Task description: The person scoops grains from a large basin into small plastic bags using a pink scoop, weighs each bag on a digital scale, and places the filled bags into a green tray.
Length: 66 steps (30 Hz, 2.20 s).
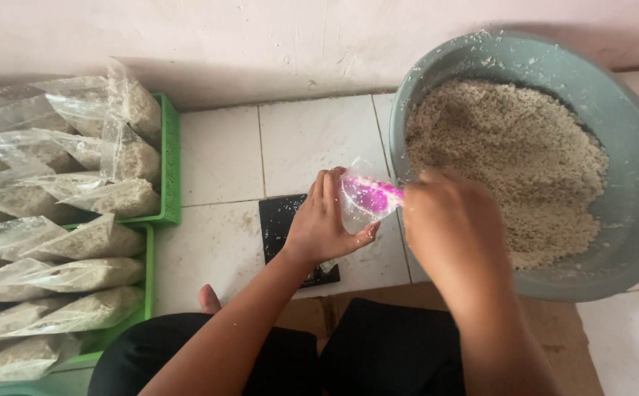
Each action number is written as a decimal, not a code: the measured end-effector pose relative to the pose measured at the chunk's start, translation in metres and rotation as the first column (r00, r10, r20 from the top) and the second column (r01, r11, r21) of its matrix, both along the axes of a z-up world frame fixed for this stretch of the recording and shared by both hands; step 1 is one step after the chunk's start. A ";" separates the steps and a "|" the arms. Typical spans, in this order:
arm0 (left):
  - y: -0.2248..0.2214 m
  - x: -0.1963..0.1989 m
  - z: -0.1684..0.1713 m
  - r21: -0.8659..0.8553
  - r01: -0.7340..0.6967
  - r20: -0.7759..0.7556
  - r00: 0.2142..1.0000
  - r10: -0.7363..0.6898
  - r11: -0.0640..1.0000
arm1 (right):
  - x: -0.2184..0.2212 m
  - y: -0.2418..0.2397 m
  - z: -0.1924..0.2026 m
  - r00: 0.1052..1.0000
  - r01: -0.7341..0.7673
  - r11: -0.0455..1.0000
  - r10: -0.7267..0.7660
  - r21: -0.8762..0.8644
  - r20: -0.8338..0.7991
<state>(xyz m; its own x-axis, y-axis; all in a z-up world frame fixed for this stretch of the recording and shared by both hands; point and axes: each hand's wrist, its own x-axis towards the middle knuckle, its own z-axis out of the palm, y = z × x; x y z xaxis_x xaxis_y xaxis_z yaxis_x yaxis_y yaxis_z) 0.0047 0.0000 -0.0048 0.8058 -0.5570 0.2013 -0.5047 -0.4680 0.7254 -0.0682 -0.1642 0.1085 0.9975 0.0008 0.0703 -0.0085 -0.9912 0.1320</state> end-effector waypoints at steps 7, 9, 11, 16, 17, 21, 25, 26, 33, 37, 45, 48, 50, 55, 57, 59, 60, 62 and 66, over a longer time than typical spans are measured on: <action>0.001 0.000 -0.002 -0.058 0.021 0.033 0.999 -0.019 0.998 | -0.012 -0.008 0.067 0.952 0.285 0.949 -0.265 0.132 -0.152; 0.000 -0.001 -0.004 -0.080 -0.003 0.045 0.999 0.007 0.997 | -0.014 -0.020 0.082 0.908 0.411 0.878 -0.372 0.246 -0.190; 0.001 -0.001 -0.003 -0.093 0.017 0.074 0.997 -0.010 0.995 | -0.011 -0.043 0.076 0.877 0.478 0.815 -0.427 0.326 -0.219; -0.002 -0.003 0.001 -0.118 0.083 0.062 0.995 -0.076 0.990 | 0.008 -0.137 -0.016 0.793 0.609 0.687 -0.541 0.398 -0.280; -0.003 -0.005 0.004 -0.113 0.106 0.083 0.992 -0.097 0.988 | 0.013 -0.157 -0.048 0.760 0.650 0.696 -0.578 0.305 -0.298; -0.003 -0.010 0.013 -0.088 0.171 0.104 0.981 -0.162 0.981 | 0.030 -0.190 -0.128 0.674 0.728 0.675 -0.670 0.120 -0.311; -0.004 -0.009 0.008 -0.094 0.181 0.118 0.978 -0.170 0.979 | 0.042 -0.179 -0.148 0.708 0.682 0.720 -0.603 0.132 -0.367; -0.004 -0.009 0.007 -0.096 0.178 0.114 0.979 -0.167 0.979 | 0.045 -0.167 -0.138 0.728 0.654 0.735 -0.545 0.182 -0.415; -0.003 -0.007 0.007 -0.093 0.197 0.094 0.978 -0.189 0.976 | 0.038 -0.147 -0.097 0.758 0.611 0.714 -0.402 0.342 -0.514; -0.003 -0.006 0.006 -0.083 0.201 0.096 0.977 -0.193 0.976 | 0.030 -0.134 -0.074 0.731 0.667 0.621 -0.437 0.411 -0.524; -0.003 -0.004 0.007 -0.039 0.216 0.063 0.975 -0.213 0.976 | 0.016 -0.170 -0.070 0.769 0.638 0.560 -0.505 0.529 -0.392; -0.004 -0.003 0.001 -0.003 0.220 0.031 0.975 -0.219 0.976 | 0.000 -0.179 -0.062 0.788 0.601 0.502 -0.502 0.622 -0.356; -0.005 -0.004 0.003 0.013 0.222 0.017 0.975 -0.222 0.975 | -0.007 -0.182 -0.052 0.799 0.577 0.495 -0.506 0.650 -0.324; -0.006 -0.008 0.002 0.049 0.219 -0.036 0.975 -0.217 0.975 | -0.012 -0.180 -0.033 0.838 0.504 0.543 -0.497 0.672 -0.226; -0.005 -0.011 -0.005 -0.004 0.201 0.142 0.970 -0.199 0.980 | -0.003 -0.167 -0.011 0.753 0.652 0.525 -0.535 0.548 -0.383; -0.005 -0.009 -0.005 -0.001 0.203 0.141 0.970 -0.201 0.979 | -0.004 -0.169 -0.009 0.814 0.573 0.570 -0.480 0.589 -0.326; -0.004 -0.010 -0.005 -0.001 0.207 0.137 0.969 -0.205 0.978 | -0.004 -0.169 -0.008 0.865 0.491 0.609 -0.425 0.623 -0.267; -0.004 -0.009 -0.006 -0.004 0.205 0.155 0.967 -0.202 0.979 | -0.003 -0.154 0.006 0.868 0.493 0.627 -0.403 0.604 -0.290; -0.004 -0.008 -0.007 -0.016 0.210 0.150 0.967 -0.205 0.978 | 0.001 -0.134 0.019 0.921 0.382 0.742 -0.259 0.550 -0.290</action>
